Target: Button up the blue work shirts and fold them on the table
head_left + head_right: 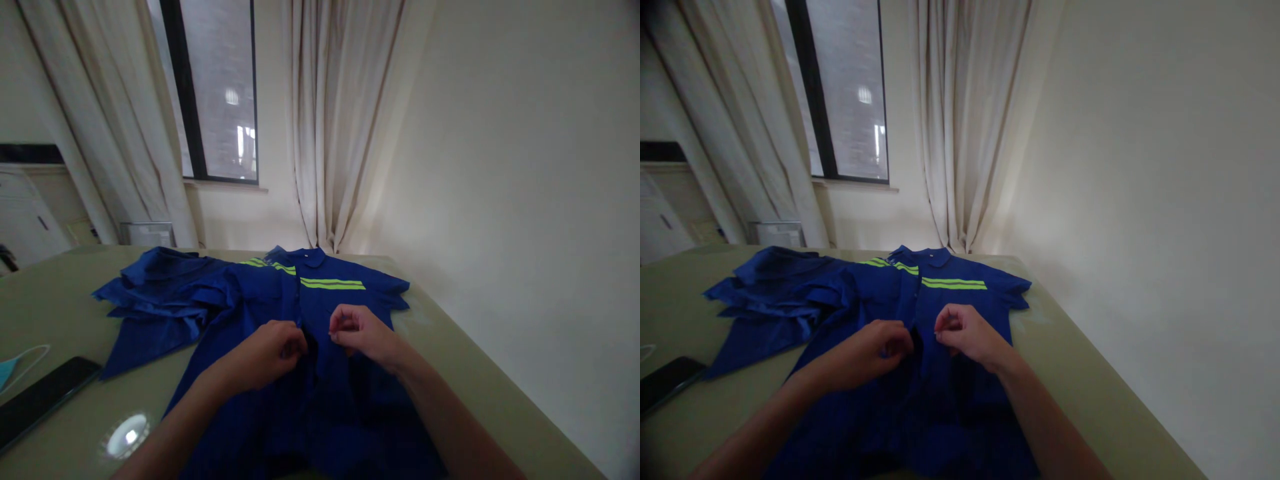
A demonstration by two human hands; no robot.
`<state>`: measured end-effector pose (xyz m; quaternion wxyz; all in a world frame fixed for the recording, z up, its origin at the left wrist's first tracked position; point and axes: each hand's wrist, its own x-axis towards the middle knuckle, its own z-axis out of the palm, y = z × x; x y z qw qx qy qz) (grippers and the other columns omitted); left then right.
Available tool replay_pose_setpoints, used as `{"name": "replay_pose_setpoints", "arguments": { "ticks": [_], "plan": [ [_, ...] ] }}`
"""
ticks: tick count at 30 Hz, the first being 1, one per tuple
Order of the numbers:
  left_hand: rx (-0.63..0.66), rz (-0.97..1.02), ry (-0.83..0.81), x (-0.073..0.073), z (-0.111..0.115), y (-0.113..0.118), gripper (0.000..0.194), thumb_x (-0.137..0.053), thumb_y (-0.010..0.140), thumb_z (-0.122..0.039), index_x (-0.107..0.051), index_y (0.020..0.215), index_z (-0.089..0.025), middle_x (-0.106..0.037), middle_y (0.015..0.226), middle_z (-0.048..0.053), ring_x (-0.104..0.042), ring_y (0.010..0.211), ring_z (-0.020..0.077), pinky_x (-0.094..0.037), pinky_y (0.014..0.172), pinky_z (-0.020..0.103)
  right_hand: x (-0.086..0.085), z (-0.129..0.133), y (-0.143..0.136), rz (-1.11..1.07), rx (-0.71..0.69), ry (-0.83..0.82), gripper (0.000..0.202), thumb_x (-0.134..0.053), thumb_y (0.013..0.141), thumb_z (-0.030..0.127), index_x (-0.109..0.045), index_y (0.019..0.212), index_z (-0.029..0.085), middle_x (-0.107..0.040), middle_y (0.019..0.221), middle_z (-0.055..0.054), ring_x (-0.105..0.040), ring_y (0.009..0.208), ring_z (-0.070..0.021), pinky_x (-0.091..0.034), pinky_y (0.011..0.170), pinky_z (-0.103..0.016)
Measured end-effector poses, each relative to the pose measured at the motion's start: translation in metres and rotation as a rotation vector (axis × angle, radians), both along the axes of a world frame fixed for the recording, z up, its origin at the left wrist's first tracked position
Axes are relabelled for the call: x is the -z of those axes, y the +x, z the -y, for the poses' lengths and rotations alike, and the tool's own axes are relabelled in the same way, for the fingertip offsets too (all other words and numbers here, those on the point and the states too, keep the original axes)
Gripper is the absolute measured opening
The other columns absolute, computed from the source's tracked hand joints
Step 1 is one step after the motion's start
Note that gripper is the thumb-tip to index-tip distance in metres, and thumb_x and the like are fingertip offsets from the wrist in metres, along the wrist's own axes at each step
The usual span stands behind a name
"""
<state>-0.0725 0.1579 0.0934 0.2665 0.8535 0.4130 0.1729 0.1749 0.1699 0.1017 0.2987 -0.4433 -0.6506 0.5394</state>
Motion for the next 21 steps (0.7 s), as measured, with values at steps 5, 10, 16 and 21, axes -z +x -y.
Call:
{"name": "replay_pose_setpoints", "arguments": {
  "ticks": [5,10,16,21],
  "plan": [
    [0.049,0.091,-0.087,-0.002,0.004,0.004,0.025,-0.058,0.085,-0.017,-0.066,0.107,-0.025,-0.069,0.081,-0.003,-0.065,0.074,0.0138,-0.044,0.066,0.021,-0.005,0.006,-0.003,0.050,0.002,0.231,0.013,-0.074,0.078,0.024,-0.064,0.083,0.018,-0.066,0.078,0.001,-0.058,0.072,-0.0123,-0.044,0.065,-0.023],
    [-0.062,0.148,0.030,0.003,0.002,0.019,0.019,-0.058,0.091,-0.020,-0.065,0.108,-0.026,-0.070,0.083,-0.003,-0.065,0.077,0.0153,-0.042,0.066,0.023,-0.003,0.010,-0.011,0.057,-0.021,0.147,0.016,-0.077,0.077,0.027,-0.064,0.083,0.019,-0.063,0.072,0.002,-0.058,0.067,-0.0132,-0.045,0.061,-0.023],
    [-0.064,0.119,0.205,0.009,0.002,0.021,0.016,-0.056,0.094,-0.016,-0.068,0.094,-0.026,-0.069,0.093,-0.002,-0.065,0.088,0.0158,-0.044,0.077,0.024,-0.004,0.007,-0.010,0.042,-0.024,0.080,0.015,-0.075,0.076,0.026,-0.063,0.082,0.019,-0.059,0.070,0.003,-0.056,0.067,-0.0130,-0.048,0.059,-0.023],
    [-0.100,0.118,0.284,0.013,0.002,0.022,0.016,-0.057,0.096,-0.017,-0.070,0.098,-0.027,-0.071,0.092,-0.002,-0.067,0.089,0.0160,-0.045,0.078,0.025,-0.005,0.007,-0.010,0.009,-0.057,0.001,0.010,-0.069,0.077,0.022,-0.065,0.085,0.018,-0.057,0.075,0.003,-0.054,0.070,-0.0123,-0.049,0.059,-0.022]
  ]
}}
